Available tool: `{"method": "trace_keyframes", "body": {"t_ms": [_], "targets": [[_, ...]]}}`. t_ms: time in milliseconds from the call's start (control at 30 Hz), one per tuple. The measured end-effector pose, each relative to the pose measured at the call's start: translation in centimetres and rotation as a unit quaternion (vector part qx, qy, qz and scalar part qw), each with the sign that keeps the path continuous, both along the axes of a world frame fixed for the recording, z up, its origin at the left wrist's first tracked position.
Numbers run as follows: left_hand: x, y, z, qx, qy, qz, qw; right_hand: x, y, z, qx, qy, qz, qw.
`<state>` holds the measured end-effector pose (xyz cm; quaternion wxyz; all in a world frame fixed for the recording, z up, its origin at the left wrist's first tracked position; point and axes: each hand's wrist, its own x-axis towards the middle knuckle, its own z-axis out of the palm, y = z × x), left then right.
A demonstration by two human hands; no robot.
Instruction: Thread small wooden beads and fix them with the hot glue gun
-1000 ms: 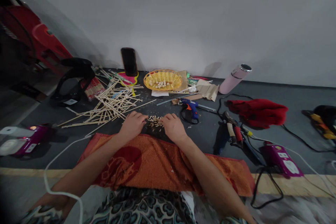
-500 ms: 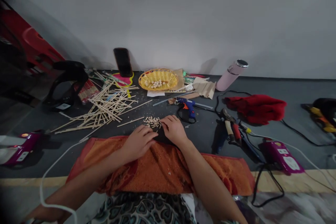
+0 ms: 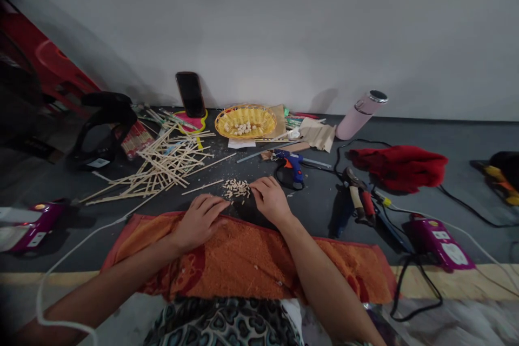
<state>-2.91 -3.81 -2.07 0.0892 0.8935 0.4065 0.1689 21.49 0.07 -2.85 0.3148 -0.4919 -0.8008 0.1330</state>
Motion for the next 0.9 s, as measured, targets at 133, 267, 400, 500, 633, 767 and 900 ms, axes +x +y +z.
{"method": "trace_keyframes", "body": {"t_ms": [133,267,400,500,633,767,900], "targets": [[0.1,1.0,1.2,-0.029,-0.064,0.021,0.997,-0.3,0.1,0.1,-0.002,-0.002,0.014,1.000],[0.5,2.9,3.2,-0.042,-0.219,0.119,0.968,-0.7,-0.2,0.6,-0.022,-0.037,0.099,0.994],[1.7,4.0,4.0,-0.166,-0.387,0.150,0.895,-1.2,-0.6,1.0,-0.026,-0.085,0.117,0.989],[3.0,3.8,3.2,-0.291,-0.466,0.137,0.824,-1.4,-0.8,1.2,-0.010,-0.071,0.106,0.992],[4.0,2.9,1.7,-0.461,-0.505,0.093,0.724,-1.7,-1.0,1.6,0.014,0.025,0.076,0.997],[4.4,2.4,1.3,-0.536,-0.525,0.049,0.660,-2.0,-1.3,1.8,0.004,0.108,0.075,0.991],[4.6,2.5,1.2,-0.525,-0.560,0.038,0.639,-2.3,-1.5,1.6,-0.003,0.120,0.064,0.991]]}}
